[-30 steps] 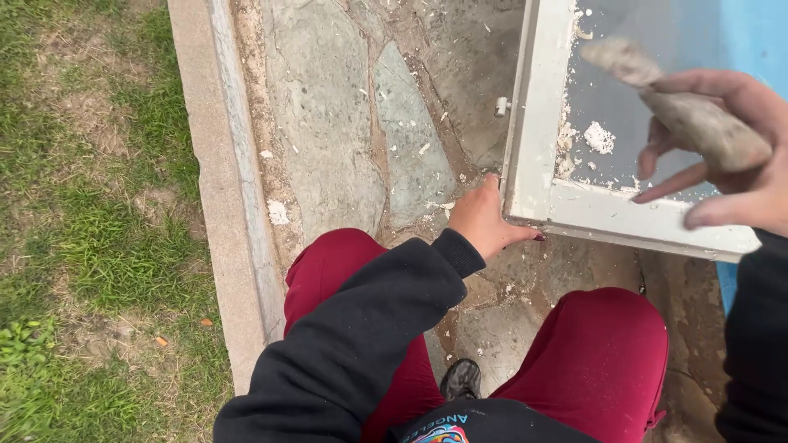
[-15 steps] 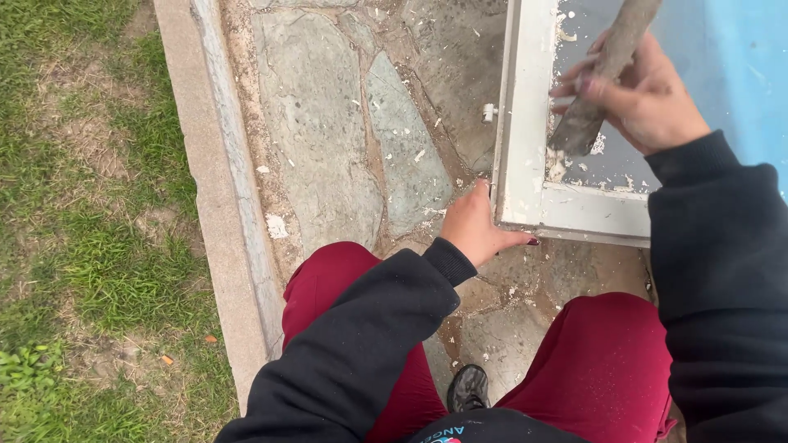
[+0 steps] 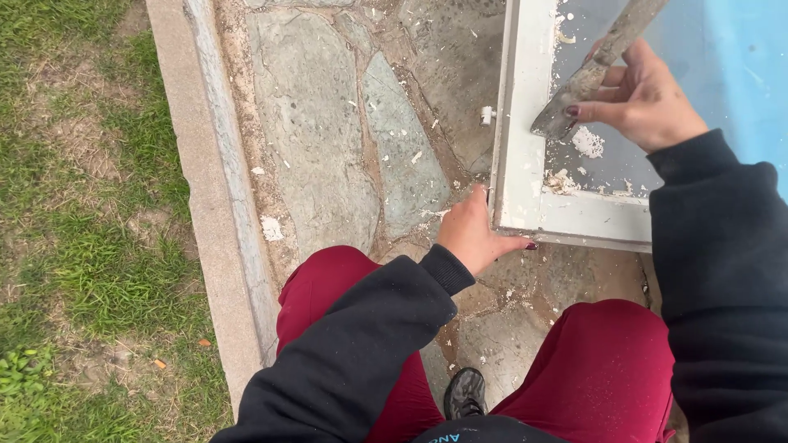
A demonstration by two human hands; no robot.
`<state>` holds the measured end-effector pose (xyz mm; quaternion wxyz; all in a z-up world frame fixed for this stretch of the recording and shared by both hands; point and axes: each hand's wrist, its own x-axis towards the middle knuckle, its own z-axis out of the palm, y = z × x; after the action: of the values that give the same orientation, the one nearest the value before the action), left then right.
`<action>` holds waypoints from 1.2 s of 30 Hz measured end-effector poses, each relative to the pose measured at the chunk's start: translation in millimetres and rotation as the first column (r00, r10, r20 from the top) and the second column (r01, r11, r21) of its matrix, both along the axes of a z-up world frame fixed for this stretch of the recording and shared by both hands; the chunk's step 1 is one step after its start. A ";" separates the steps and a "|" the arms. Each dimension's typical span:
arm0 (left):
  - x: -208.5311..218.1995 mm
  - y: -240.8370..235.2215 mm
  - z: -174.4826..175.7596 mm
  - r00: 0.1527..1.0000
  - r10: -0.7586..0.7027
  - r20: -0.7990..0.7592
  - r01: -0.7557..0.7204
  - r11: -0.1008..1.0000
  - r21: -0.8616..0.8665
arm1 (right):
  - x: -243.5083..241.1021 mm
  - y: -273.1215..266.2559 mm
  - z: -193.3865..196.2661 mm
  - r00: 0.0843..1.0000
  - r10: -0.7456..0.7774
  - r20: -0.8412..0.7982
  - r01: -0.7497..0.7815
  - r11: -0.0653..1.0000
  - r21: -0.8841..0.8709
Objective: The person scrapes old paint and debris from a window frame using a hand scraper.
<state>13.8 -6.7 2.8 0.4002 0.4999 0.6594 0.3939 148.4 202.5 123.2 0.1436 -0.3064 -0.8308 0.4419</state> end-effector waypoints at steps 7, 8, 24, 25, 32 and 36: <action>-0.4 1.8 -4.2 1.000 0.001 0.015 -0.001 1.000 0.007 | -1.2 16.3 -18.6 0.985 -0.052 0.165 0.049 0.999 0.024; -1.0 1.5 -4.4 1.000 -0.007 0.011 0.007 1.000 -0.001 | -6.8 6.2 -12.5 0.969 -0.032 0.244 0.035 0.999 -0.009; -0.4 6.5 -9.4 0.999 -0.025 0.032 0.025 1.000 -0.001 | -16.9 -15.8 3.5 0.926 -0.017 0.378 0.063 0.992 -0.109; -1.1 8.0 -10.1 0.999 -0.023 0.031 0.023 1.000 0.001 | -16.2 -14.5 1.0 0.926 -0.016 0.378 0.061 0.992 -0.106; 0.6 6.9 -11.2 1.000 0.001 -0.016 -0.001 1.000 0.011 | -24.1 -17.8 19.0 0.966 0.011 0.259 -0.012 1.000 0.003; 1.0 7.2 -9.1 1.000 0.003 0.004 -0.003 1.000 -0.005 | -21.6 3.2 0.9 0.877 0.028 0.481 0.000 0.998 -0.057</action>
<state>14.8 0.5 -6.3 0.4023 0.4971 0.6603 0.3938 126.8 205.7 124.1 -0.0790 -0.4043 -0.8301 0.3757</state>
